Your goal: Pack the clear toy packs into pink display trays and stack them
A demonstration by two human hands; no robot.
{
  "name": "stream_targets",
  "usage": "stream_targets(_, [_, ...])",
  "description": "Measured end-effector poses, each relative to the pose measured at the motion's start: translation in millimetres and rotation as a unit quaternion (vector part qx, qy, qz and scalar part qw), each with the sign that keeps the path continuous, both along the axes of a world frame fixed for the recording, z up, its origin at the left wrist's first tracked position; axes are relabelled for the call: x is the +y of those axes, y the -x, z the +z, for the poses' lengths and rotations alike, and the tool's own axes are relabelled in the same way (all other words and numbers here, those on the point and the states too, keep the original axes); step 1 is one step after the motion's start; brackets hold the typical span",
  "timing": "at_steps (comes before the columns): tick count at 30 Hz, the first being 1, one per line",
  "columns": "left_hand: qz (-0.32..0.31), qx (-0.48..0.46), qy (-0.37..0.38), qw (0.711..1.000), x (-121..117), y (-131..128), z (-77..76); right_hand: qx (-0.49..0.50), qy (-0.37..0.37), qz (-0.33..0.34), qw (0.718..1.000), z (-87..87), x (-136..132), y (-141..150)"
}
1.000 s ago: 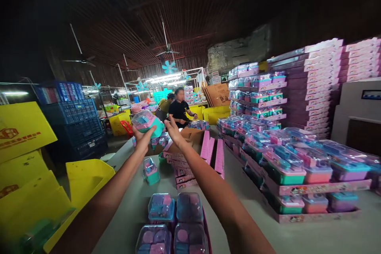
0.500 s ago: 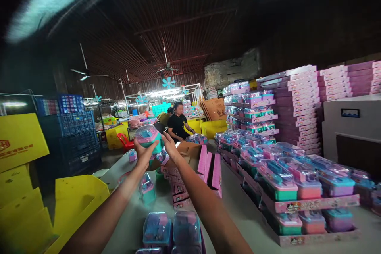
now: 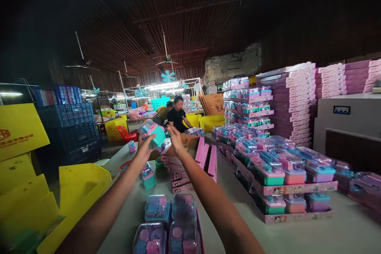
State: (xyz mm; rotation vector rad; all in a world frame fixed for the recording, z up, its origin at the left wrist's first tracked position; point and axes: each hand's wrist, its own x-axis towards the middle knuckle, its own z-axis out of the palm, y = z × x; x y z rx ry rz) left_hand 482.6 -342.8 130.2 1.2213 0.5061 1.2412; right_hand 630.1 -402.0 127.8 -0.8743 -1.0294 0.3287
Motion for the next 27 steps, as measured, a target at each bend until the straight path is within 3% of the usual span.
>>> stream_targets(6, [-0.21, -0.059, 0.055, 0.974, -9, 39, -9.4, -0.067, -0.032, -0.032, 0.997, -2.2, -31, 20])
stream_targets(9, [-0.228, -0.061, 0.071, 0.969, -15, 45, -11.4, -0.092, -0.038, -0.029, 0.995, -3.2, -40, 35])
stream_targets(14, [-0.213, -0.072, 0.093, 0.97, -13, 47, -13.7, -0.147, 0.007, -0.059, 0.987, -1.1, -46, 46])
stream_targets(22, [-0.131, -0.041, 0.062, 0.989, -8, 46, -15.7, -0.155, 0.081, -0.122, 0.977, -1.2, -31, 36])
stream_targets(27, [0.003, 0.01, 0.067, 0.998, -9, 33, -9.0, -0.143, 0.065, -0.137, 0.978, -3.6, -11, 35])
